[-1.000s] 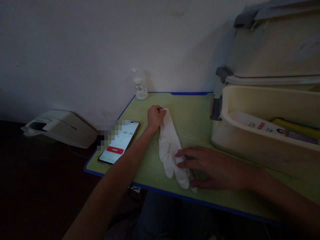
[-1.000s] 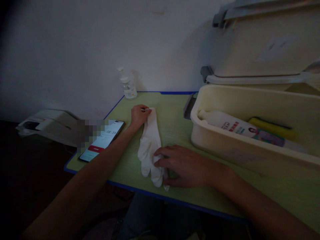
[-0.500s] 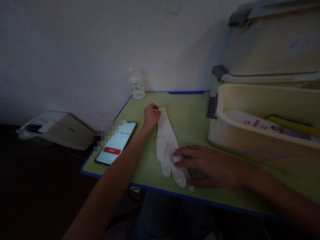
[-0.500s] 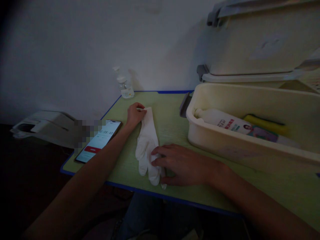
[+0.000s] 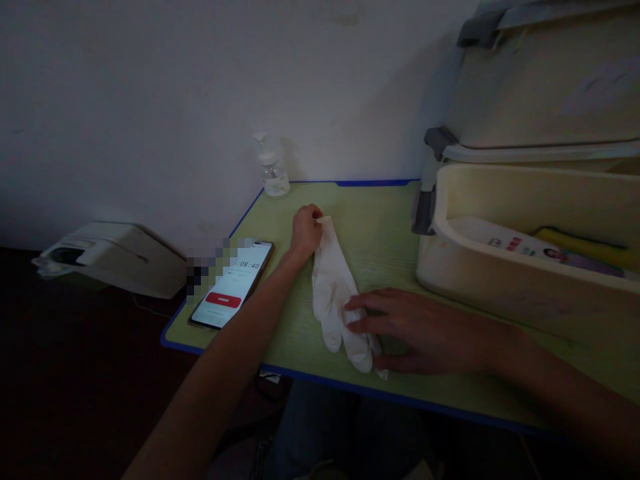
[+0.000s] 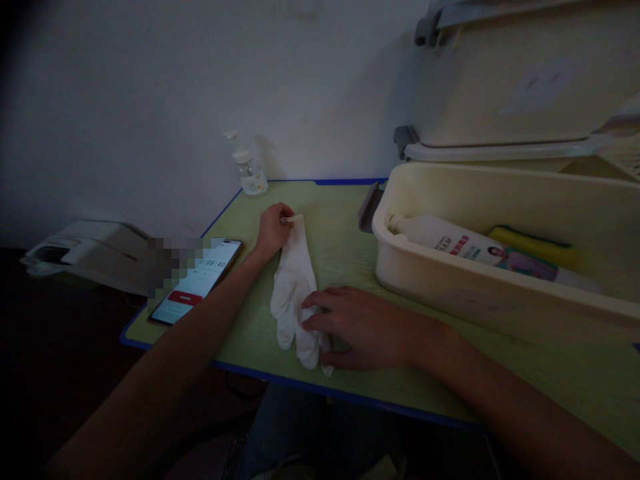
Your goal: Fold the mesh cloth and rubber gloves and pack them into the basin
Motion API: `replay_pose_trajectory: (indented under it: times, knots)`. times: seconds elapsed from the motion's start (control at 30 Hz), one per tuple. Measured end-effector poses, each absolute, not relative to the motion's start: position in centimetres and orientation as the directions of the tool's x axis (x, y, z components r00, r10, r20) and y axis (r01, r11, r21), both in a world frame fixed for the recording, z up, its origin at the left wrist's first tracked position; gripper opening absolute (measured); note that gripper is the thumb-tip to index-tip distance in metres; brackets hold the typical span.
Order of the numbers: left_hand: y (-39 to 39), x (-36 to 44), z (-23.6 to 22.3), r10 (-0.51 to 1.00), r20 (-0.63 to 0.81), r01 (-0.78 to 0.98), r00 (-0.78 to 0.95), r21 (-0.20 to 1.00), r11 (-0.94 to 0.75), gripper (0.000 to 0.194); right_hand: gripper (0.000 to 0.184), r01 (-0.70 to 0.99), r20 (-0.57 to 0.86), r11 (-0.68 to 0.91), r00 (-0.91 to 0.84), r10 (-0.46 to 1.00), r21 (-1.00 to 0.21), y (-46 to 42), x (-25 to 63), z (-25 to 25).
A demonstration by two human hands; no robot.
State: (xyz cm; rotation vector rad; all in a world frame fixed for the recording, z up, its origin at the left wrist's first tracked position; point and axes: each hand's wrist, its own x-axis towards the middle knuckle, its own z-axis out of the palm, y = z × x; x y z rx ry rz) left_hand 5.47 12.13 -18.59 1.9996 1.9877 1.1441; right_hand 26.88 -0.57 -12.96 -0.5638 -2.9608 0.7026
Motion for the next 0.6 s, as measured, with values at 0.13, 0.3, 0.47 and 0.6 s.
replay_pose_trajectory:
  times: [0.13,0.3,0.47,0.6]
  knots:
    - [11.7,5.7,-18.6,0.882,0.469,0.846,-0.053,0.491,-0.21,0.028,0.04,0.328,-0.024,0.833,-0.934,0.355,-0.445,-0.6,26.9,-13.0]
    - [11.2,5.9,-18.4,0.898,0.435,0.893,0.067,0.375,-0.248,0.026,0.039,0.318,-0.007,0.846,-0.937,0.349,-0.429,-0.6,26.8,-13.0]
    - [10.9,5.9,-17.9,0.909,0.401,0.951,0.116,0.221,-0.218,0.029,0.036,0.321,0.004,0.847,-0.935,0.356,-0.425,-0.6,26.8,-13.0]
    - [10.8,5.8,-17.9,0.909,0.4,0.959,0.119,0.192,-0.21,0.027,0.038,0.313,0.018,0.843,-0.934,0.356,-0.438,-0.6,26.9,-13.0]
